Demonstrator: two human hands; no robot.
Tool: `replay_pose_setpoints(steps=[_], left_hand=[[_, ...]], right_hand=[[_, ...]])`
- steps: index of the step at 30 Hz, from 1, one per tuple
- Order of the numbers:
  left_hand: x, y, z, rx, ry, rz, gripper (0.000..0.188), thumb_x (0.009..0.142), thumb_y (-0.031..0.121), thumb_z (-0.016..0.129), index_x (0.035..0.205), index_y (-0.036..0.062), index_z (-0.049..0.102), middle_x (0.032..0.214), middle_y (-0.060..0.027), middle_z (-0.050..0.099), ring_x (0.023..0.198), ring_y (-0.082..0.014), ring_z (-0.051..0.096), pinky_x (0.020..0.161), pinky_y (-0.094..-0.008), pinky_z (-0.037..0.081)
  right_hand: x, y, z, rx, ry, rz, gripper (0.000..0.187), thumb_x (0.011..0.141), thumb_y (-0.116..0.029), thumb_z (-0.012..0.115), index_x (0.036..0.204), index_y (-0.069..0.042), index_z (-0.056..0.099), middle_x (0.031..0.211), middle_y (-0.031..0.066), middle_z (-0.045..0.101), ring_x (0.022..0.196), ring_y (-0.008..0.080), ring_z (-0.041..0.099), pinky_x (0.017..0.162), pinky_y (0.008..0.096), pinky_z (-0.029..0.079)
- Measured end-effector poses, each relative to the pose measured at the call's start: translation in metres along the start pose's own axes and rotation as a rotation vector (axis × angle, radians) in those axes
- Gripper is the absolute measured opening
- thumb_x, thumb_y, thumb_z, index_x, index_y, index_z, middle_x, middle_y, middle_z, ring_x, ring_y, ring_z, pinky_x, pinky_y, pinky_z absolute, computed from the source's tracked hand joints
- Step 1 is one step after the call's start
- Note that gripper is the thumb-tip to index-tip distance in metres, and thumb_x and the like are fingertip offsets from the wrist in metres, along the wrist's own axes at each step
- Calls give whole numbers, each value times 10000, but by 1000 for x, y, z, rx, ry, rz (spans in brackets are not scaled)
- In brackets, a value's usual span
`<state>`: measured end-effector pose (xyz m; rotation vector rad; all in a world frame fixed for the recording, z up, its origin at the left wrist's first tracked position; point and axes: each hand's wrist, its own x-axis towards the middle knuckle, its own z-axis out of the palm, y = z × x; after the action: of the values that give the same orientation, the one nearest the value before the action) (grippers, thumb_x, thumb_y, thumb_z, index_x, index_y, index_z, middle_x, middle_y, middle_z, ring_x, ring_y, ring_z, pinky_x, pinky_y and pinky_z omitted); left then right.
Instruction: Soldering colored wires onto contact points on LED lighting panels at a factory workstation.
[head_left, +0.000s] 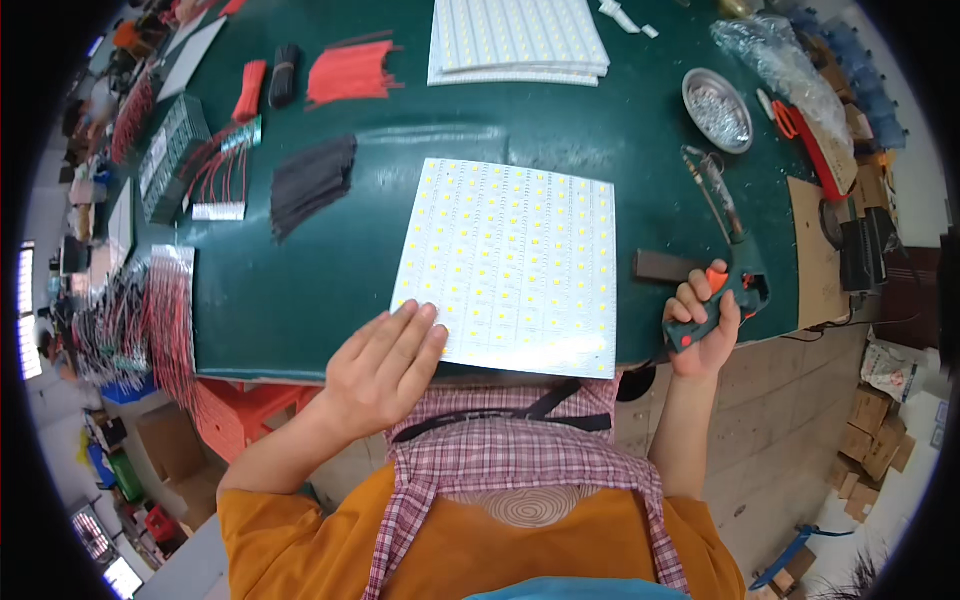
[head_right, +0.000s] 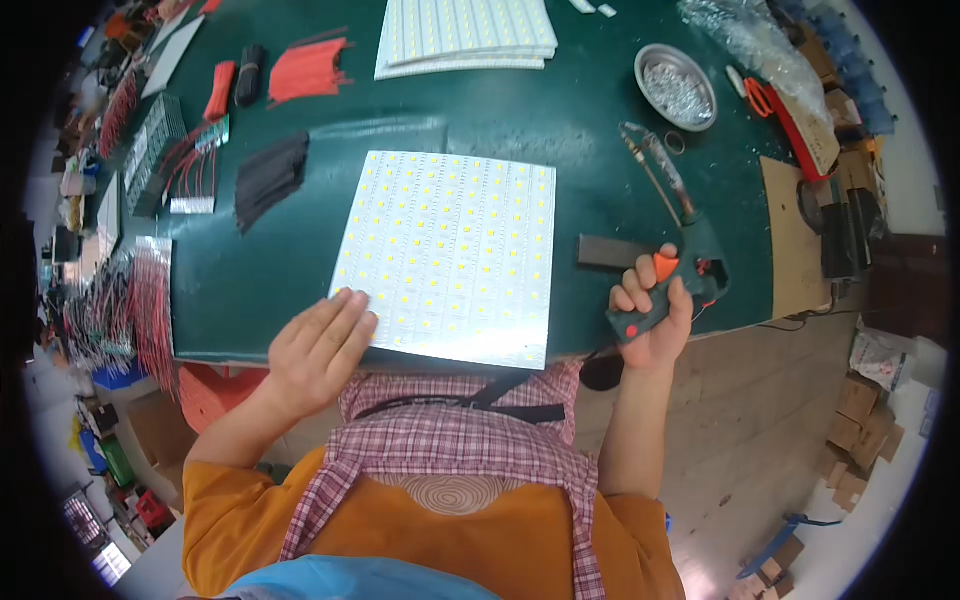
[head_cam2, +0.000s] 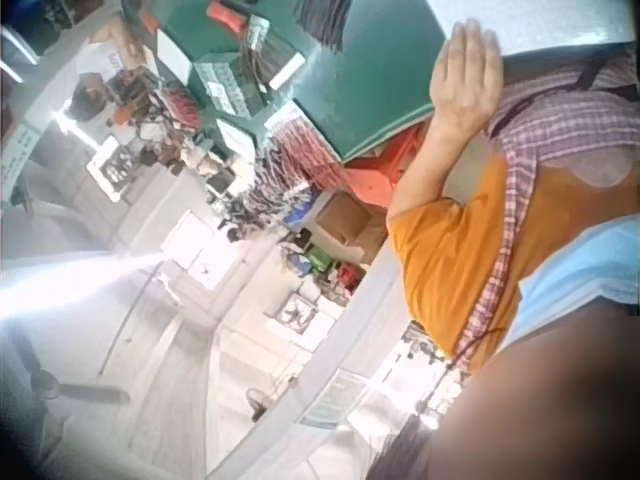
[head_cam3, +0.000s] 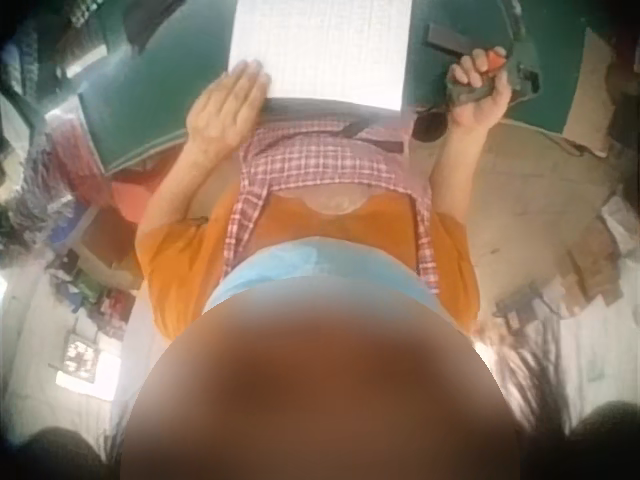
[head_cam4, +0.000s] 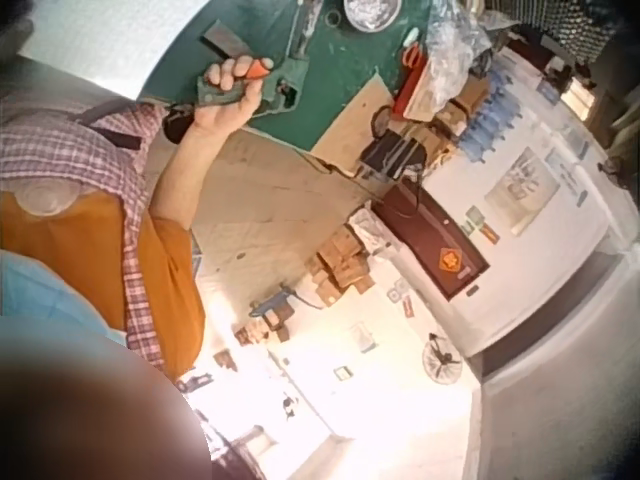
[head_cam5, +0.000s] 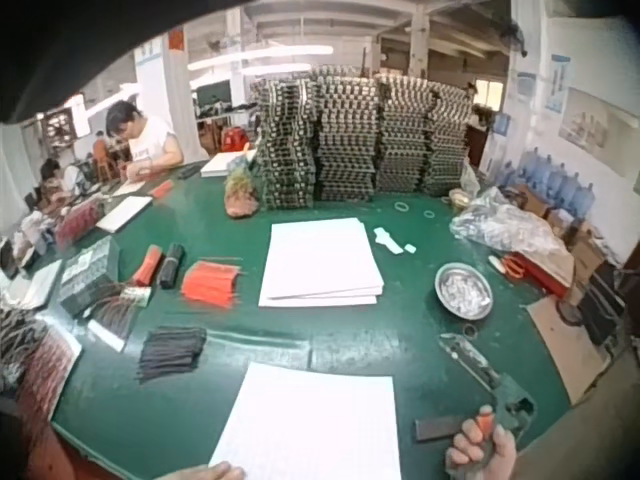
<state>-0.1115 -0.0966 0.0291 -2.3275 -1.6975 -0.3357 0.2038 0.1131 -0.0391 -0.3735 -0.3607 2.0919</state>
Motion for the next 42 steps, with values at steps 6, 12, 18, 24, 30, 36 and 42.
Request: replay_pose_setpoints(steps=[6, 12, 18, 24, 30, 36, 42], left_hand=[[-12, 16, 17, -256, -88, -145, 538, 793, 430, 703, 1161, 43, 638, 1265, -132, 609, 1184, -318, 573, 964, -453, 469], [49, -4, 30, -319, -316, -140, 1129, 541, 650, 746, 1471, 123, 383, 1554, -156, 292, 1438, -358, 259, 1152, -564, 172], [60, 1, 60, -346, -395, -118, 1172, 496, 688, 745, 1471, 144, 388, 1563, -165, 263, 1441, -392, 228, 1133, -622, 160], [68, 13, 63, -406, -364, -146, 1157, 509, 666, 769, 1469, 143, 390, 1558, -170, 272, 1448, -382, 218, 1119, -637, 163], [67, 21, 64, -420, -375, -210, 1170, 495, 650, 787, 1473, 145, 390, 1558, -171, 271, 1439, -392, 231, 1112, -653, 124], [73, 26, 63, -432, -361, -241, 1136, 512, 642, 794, 1456, 136, 416, 1544, -198, 283, 1425, -413, 250, 1097, -665, 148], [78, 10, 61, -456, -267, -187, 984, 562, 640, 763, 1359, 116, 522, 1447, -92, 463, 1364, -336, 381, 1049, -648, 252]], right_hand=[[-12, -17, 21, -279, -152, -82, 411, 908, -210, 624, 1270, -82, 480, 844, 37, 454, 616, 102, 450, 593, 269, 389], [-15, -50, 35, -2018, 24, -515, 331, 791, -86, 704, 1101, -42, 596, 980, 80, 604, 873, 230, 609, 808, 357, 484], [13, -31, 43, -2363, -275, -496, 361, 681, 24, 631, 1033, -52, 604, 1168, 102, 651, 1077, 322, 588, 907, 392, 448], [16, -40, 41, -2430, -331, -458, 359, 720, -51, 673, 1074, -59, 610, 1137, 114, 659, 1071, 320, 600, 925, 391, 432], [27, -34, 44, -2338, -409, -453, 363, 693, -66, 667, 1052, -61, 609, 1070, 103, 668, 1037, 319, 619, 885, 395, 448], [23, -37, 43, -2310, -433, -445, 364, 705, -62, 688, 1061, -44, 609, 1090, 124, 661, 1035, 332, 618, 892, 393, 460], [20, -43, 43, -2380, -418, -453, 404, 711, -33, 705, 1102, -20, 603, 1125, 161, 641, 1036, 356, 609, 918, 396, 465]])
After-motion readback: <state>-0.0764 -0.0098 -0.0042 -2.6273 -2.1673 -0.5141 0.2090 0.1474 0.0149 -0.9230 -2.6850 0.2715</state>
